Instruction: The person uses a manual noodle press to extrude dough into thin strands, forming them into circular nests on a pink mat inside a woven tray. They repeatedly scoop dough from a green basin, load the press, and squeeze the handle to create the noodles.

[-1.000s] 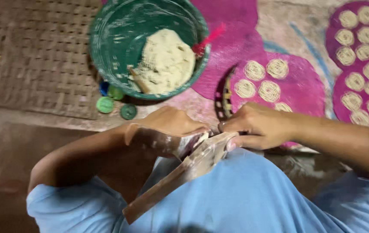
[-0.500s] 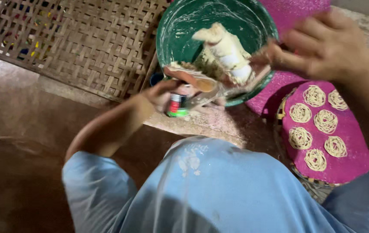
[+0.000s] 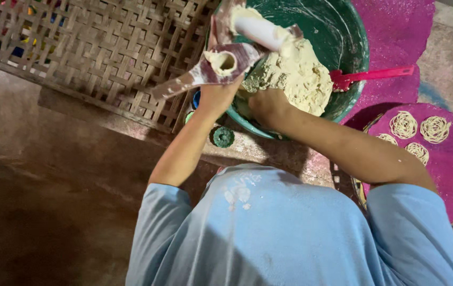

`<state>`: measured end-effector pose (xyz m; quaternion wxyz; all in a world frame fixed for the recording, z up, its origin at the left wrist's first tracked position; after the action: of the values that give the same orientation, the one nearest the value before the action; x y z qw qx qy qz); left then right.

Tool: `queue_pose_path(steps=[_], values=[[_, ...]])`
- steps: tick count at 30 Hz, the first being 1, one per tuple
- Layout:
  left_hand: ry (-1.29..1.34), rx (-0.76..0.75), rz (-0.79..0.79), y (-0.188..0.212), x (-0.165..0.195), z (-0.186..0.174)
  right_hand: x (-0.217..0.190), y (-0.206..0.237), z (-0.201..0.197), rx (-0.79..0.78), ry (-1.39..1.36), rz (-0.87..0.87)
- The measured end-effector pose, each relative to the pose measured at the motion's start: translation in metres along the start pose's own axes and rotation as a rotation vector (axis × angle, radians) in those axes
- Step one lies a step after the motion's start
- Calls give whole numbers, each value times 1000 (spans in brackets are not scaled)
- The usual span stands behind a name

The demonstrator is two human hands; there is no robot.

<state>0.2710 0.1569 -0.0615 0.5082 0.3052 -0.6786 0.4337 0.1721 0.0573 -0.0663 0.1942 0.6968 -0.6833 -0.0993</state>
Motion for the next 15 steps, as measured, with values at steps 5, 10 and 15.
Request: queue_pose_path(steps=[5, 10, 15], values=[[-241, 62, 333, -1, 21, 5, 58, 15, -26, 4, -236, 133], [-428, 27, 405, 1, 20, 12, 100, 77, -25, 45, -43, 124], [-479, -13, 364, 3, 19, 15, 71, 94, 26, -22, -103, 151]])
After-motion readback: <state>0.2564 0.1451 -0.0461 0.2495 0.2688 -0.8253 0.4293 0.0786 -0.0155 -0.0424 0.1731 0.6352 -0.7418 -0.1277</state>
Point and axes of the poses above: each hand's wrist, its own y-axis away from the middle knuckle, its own z-axis out of the palm, x = y × z, the point moved 5 cm from there along -y, towards the middle knuckle, and after that the axes turned 8 degrees about x, right-handed, at the moved point
